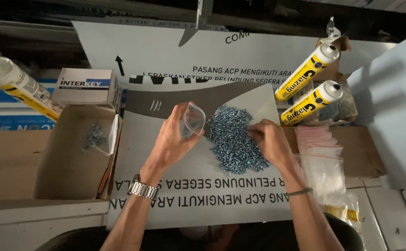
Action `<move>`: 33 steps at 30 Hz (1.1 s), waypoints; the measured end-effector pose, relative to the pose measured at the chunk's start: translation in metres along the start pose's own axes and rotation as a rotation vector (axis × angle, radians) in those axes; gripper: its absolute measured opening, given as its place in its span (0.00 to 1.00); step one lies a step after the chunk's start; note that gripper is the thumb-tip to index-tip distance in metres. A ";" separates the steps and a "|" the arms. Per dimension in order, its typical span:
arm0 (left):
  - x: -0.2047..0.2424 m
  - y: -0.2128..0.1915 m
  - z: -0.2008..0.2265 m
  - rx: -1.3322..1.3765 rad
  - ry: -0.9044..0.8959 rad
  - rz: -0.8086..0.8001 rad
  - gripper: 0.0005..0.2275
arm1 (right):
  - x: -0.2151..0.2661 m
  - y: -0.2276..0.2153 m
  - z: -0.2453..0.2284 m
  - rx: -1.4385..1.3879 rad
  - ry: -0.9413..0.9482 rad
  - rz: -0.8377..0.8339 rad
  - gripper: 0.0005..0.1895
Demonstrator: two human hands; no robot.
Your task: The person sits on the floor and sorts a pile of small metal screws into a clear plastic cup. They pick up the screws by hand from a white surface and place them into the cup, occasionally adjusting the pile.
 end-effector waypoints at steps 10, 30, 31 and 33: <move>0.001 0.000 0.000 0.010 -0.015 -0.002 0.28 | -0.001 0.003 0.014 0.047 0.059 -0.005 0.08; 0.000 0.006 -0.006 -0.024 0.059 0.019 0.24 | 0.004 -0.027 -0.176 -0.307 -0.434 0.075 0.07; -0.001 0.006 -0.006 -0.024 0.062 0.020 0.24 | 0.004 -0.028 -0.177 -0.306 -0.435 0.077 0.07; -0.001 0.007 -0.009 -0.006 0.015 -0.010 0.25 | 0.003 -0.024 -0.179 -0.286 -0.380 -0.016 0.10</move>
Point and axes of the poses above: each hand's wrist, its own x-axis away from the middle knuckle, its own y-axis out of the palm, z = x × y, the point moved 3 cm from there along -x, towards the middle knuckle, and after that the axes turned 8 degrees about -x, right-handed, at the moved point
